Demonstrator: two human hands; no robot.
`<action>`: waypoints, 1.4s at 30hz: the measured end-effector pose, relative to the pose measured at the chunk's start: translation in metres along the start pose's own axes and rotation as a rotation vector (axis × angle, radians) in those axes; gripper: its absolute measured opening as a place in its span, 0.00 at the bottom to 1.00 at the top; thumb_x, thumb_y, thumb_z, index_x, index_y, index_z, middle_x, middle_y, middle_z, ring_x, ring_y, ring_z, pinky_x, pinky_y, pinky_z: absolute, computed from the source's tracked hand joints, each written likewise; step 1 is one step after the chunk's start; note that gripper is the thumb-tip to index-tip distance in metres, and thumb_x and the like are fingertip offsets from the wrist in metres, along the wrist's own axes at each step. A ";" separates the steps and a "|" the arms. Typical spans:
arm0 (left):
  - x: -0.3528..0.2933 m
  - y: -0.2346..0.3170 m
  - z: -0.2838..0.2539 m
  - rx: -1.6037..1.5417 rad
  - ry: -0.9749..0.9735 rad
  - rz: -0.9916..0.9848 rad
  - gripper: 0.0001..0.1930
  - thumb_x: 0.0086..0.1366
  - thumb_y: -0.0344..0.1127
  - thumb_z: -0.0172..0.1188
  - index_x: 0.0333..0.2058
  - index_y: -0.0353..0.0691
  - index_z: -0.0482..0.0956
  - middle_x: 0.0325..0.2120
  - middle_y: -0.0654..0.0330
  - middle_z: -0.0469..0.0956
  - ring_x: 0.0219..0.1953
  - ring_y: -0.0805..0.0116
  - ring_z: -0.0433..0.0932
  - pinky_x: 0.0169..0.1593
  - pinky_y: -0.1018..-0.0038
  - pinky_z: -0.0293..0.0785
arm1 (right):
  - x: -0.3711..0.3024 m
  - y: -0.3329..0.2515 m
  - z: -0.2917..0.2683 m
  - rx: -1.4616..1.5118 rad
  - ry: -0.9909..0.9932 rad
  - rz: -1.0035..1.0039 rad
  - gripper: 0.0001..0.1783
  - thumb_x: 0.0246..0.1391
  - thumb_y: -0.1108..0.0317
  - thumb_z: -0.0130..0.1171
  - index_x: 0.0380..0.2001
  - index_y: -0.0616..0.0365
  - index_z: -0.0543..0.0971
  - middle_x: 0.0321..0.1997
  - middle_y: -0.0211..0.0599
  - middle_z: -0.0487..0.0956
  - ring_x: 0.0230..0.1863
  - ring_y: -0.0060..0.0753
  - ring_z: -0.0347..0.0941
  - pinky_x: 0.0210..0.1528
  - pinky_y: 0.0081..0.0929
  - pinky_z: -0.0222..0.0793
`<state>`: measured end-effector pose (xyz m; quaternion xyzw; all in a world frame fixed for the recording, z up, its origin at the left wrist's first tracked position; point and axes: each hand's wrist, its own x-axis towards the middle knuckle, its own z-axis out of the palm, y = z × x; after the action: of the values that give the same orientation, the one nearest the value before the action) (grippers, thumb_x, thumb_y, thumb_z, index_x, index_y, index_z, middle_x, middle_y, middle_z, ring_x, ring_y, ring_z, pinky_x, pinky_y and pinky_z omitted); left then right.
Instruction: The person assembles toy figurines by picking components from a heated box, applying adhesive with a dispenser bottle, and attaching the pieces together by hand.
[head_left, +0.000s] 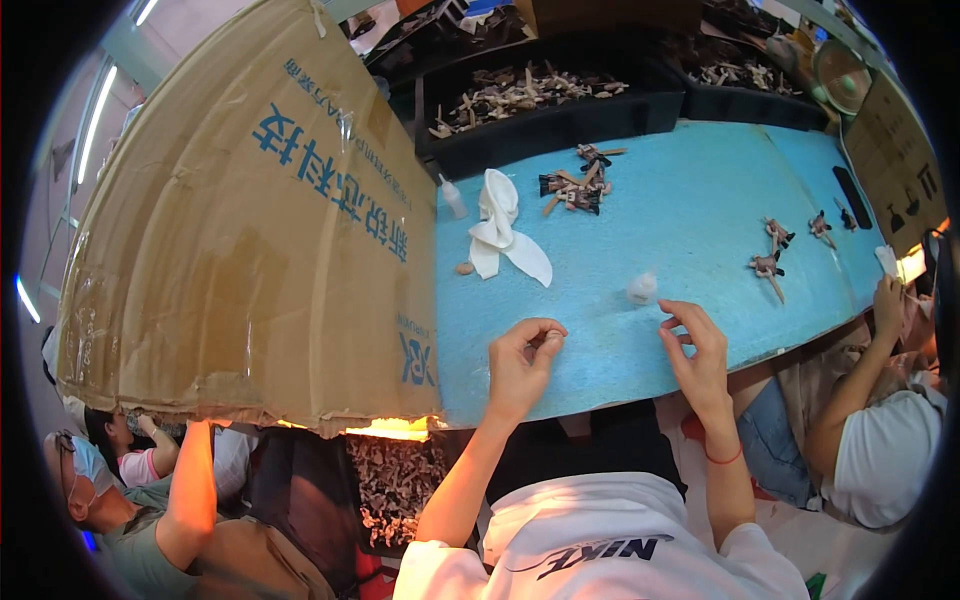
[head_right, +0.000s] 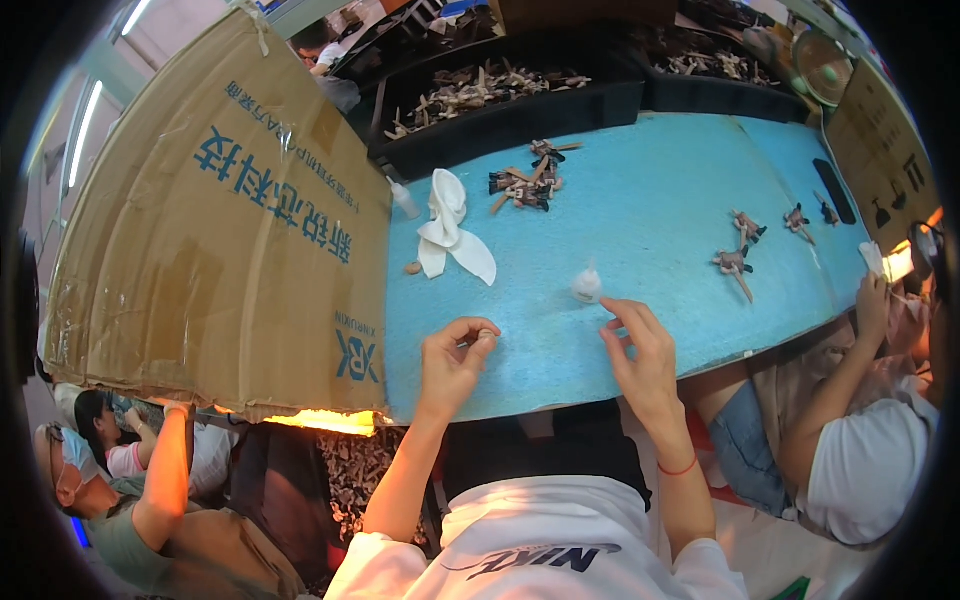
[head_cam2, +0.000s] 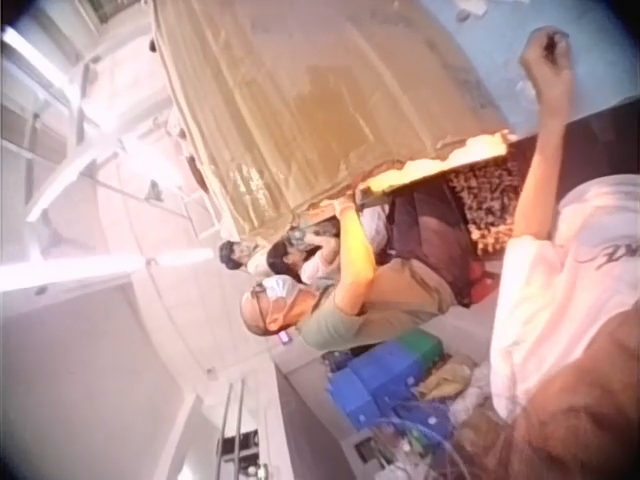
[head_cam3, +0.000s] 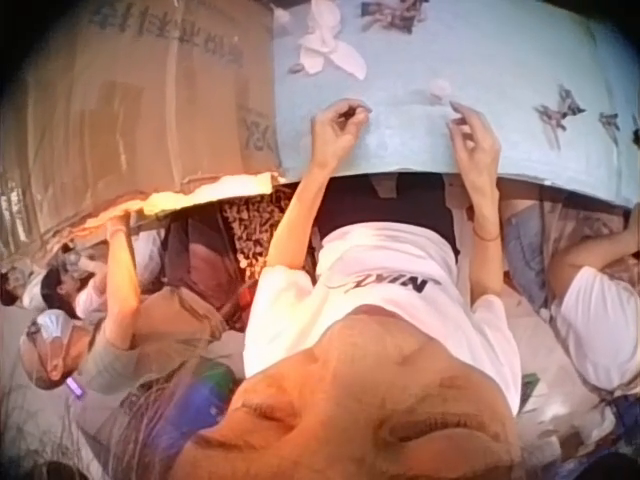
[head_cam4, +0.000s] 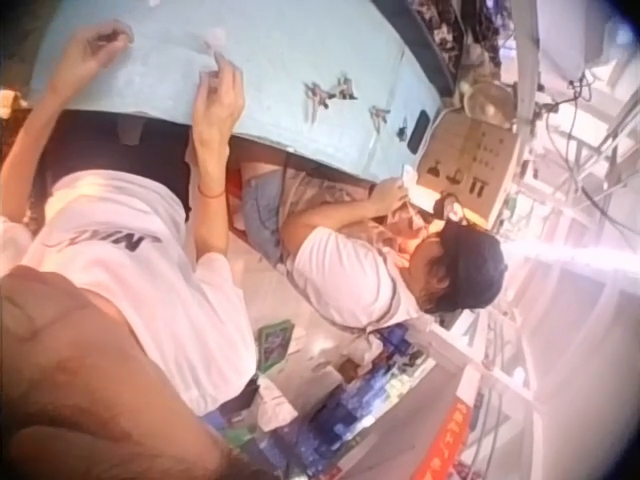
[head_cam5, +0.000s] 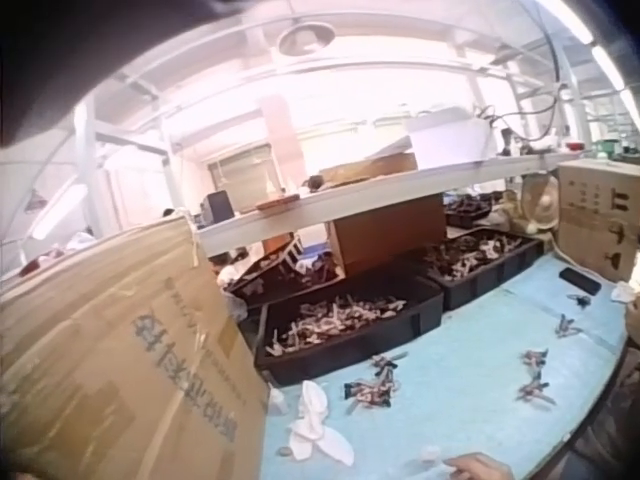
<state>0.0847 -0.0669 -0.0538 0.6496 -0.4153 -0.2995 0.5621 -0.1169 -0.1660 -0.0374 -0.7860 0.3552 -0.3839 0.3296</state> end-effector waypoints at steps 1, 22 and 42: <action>0.000 -0.002 0.003 -0.002 -0.001 -0.004 0.07 0.55 0.23 0.56 0.33 0.33 0.79 0.24 0.63 0.75 0.24 0.81 0.69 0.29 0.83 0.67 | -0.001 0.002 0.000 -0.002 -0.002 0.003 0.19 0.44 0.83 0.55 0.43 0.62 0.74 0.40 0.42 0.74 0.33 0.32 0.73 0.28 0.23 0.70; 0.142 0.012 0.046 0.730 0.113 0.385 0.13 0.51 0.33 0.62 0.37 0.39 0.76 0.31 0.51 0.73 0.32 0.54 0.75 0.33 0.64 0.71 | 0.011 0.026 -0.009 -0.037 0.085 -0.029 0.20 0.43 0.82 0.56 0.44 0.61 0.73 0.41 0.44 0.73 0.37 0.36 0.73 0.30 0.25 0.72; 0.138 -0.016 0.043 0.507 0.139 0.313 0.17 0.44 0.28 0.67 0.35 0.29 0.77 0.35 0.46 0.73 0.32 0.58 0.75 0.37 0.69 0.72 | 0.023 0.051 0.013 0.227 -0.020 0.118 0.13 0.44 0.76 0.59 0.35 0.65 0.71 0.37 0.40 0.77 0.34 0.29 0.74 0.33 0.21 0.70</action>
<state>0.1169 -0.2085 -0.0672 0.7162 -0.5324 -0.0512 0.4484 -0.1116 -0.2084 -0.0756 -0.7252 0.3517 -0.3937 0.4420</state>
